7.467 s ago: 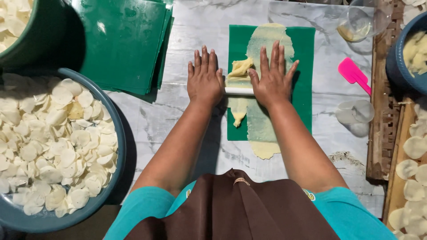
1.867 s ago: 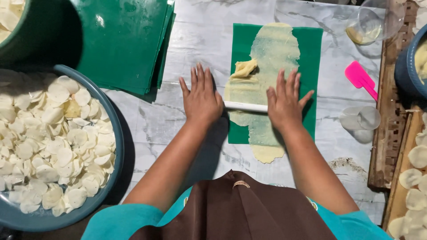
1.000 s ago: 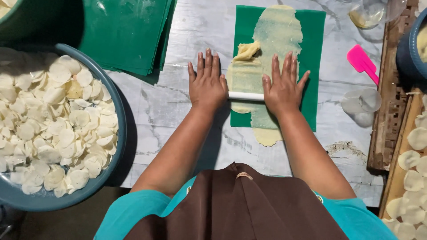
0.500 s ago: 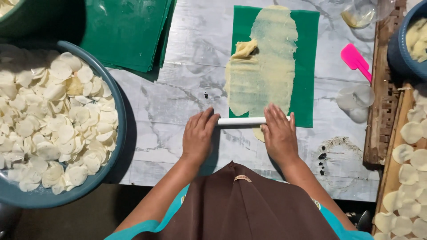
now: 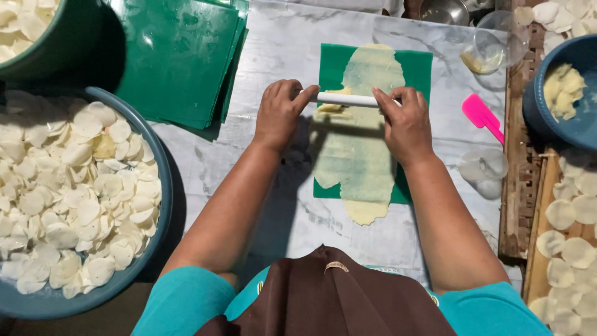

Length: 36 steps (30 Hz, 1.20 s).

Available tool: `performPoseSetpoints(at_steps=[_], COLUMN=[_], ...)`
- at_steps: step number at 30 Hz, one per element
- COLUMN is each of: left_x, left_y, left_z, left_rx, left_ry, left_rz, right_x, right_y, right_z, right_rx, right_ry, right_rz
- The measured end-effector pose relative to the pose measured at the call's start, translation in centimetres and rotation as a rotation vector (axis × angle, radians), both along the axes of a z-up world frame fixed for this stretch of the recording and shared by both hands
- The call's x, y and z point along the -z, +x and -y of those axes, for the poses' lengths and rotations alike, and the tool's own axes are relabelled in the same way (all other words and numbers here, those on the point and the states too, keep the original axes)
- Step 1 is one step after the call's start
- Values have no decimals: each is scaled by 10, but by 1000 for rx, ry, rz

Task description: Rolling out dough into thin sheets using a rolling pin on a flat surface.

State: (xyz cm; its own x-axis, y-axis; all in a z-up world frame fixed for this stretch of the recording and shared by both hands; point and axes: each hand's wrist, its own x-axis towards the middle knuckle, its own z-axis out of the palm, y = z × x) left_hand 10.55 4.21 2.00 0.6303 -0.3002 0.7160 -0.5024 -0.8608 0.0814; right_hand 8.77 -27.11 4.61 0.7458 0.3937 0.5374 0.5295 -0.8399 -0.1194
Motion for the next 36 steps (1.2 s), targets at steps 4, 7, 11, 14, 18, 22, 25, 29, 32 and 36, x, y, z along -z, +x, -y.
performPoseSetpoints(at_steps=[4, 7, 11, 14, 18, 22, 25, 29, 32, 36], left_x=[45, 45, -32, -29, -27, -7, 12, 2, 2, 6], left_y=[18, 11, 26, 55, 53, 22, -5, -29, -9, 31], left_z=[-5, -1, 6, 12, 26, 20, 15, 15, 15, 20], left_rx=[37, 36, -3, -131, -371, -320, -295, -281, -285, -327], left_ry=[-26, -29, -28, -159, 103, 150, 179, 207, 145, 148], left_rz=[-137, -175, -404, -471, -758, -714, -575, -625, -659, -788], right_x=[46, 42, -9, -18, 7, 18, 14, 19, 8, 4], right_y=[19, 18, 47, 72, 70, 33, -4, -37, -21, 7], right_z=[-7, -8, -14, -36, -56, -58, -59, -50, -52, -48], right_rx=[-51, -36, 25, 203, 354, 322, 268, 216, 192, 165], right_ry=[97, 100, 35, 134, -43, -100, -86, -27, -45, -46], right_rz=[-96, -218, -444, -558, -605, -468, -475, -451, -598, -545])
